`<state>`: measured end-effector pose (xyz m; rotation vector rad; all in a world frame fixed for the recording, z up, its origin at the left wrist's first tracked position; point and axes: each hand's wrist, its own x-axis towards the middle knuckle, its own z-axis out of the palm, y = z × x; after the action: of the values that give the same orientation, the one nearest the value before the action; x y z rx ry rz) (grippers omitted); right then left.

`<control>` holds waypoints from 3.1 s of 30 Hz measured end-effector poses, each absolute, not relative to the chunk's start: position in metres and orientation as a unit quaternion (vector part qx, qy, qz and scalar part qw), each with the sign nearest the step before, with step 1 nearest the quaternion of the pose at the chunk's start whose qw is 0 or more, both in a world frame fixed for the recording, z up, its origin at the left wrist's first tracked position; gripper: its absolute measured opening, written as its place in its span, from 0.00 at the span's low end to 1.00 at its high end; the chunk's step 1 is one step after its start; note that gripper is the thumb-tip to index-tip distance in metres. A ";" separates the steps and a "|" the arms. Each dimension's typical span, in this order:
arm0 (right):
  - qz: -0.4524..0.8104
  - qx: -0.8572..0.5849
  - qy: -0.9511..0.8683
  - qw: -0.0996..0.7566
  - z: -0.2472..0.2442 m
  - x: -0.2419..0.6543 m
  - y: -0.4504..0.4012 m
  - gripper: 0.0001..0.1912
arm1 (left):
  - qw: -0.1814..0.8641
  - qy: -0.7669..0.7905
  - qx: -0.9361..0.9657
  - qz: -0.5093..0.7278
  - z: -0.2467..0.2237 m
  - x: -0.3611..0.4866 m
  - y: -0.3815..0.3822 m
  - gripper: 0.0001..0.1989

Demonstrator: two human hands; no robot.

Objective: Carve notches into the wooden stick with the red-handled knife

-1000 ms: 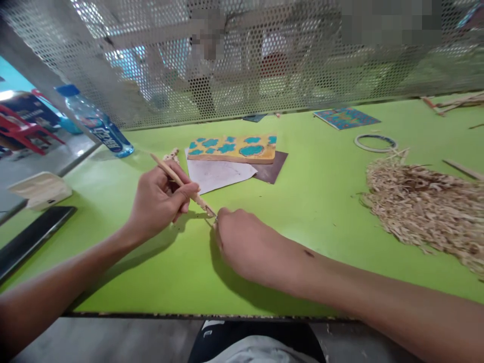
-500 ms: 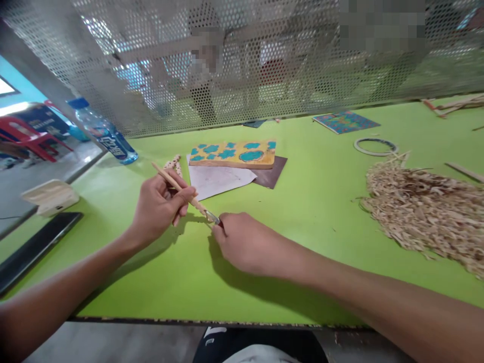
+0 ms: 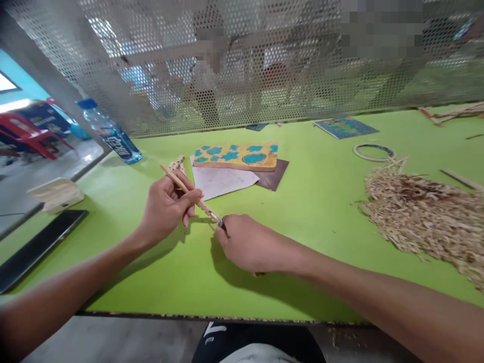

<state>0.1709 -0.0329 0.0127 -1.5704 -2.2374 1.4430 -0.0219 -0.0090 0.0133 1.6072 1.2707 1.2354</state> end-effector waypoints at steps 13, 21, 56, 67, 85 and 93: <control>0.178 -0.491 -0.852 0.024 -0.003 0.166 -0.045 0.12 | 0.267 0.523 0.648 0.486 0.016 -0.017 -0.012 0.08; 0.461 -0.512 -0.724 0.033 0.009 0.170 -0.035 0.16 | 0.300 0.492 0.664 0.476 0.011 -0.022 -0.007 0.08; 0.274 -0.509 -0.805 0.136 0.005 0.195 -0.006 0.16 | 0.163 0.518 0.827 0.145 0.010 -0.029 0.000 0.14; 0.255 -0.549 -0.788 0.113 0.012 0.198 -0.009 0.17 | 0.163 0.545 0.805 0.169 -0.001 -0.027 0.001 0.15; 0.081 -0.507 -0.857 0.053 -0.002 0.190 -0.018 0.17 | 0.177 0.519 0.821 0.156 -0.007 -0.032 0.002 0.20; 0.345 -0.523 -0.764 0.155 0.011 0.195 -0.012 0.20 | 0.137 0.513 0.821 0.212 -0.016 -0.031 -0.006 0.15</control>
<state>0.1948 -0.0119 0.0111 -1.4990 -2.1882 0.9873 -0.0307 -0.0056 -0.0164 2.3748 1.4842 0.6125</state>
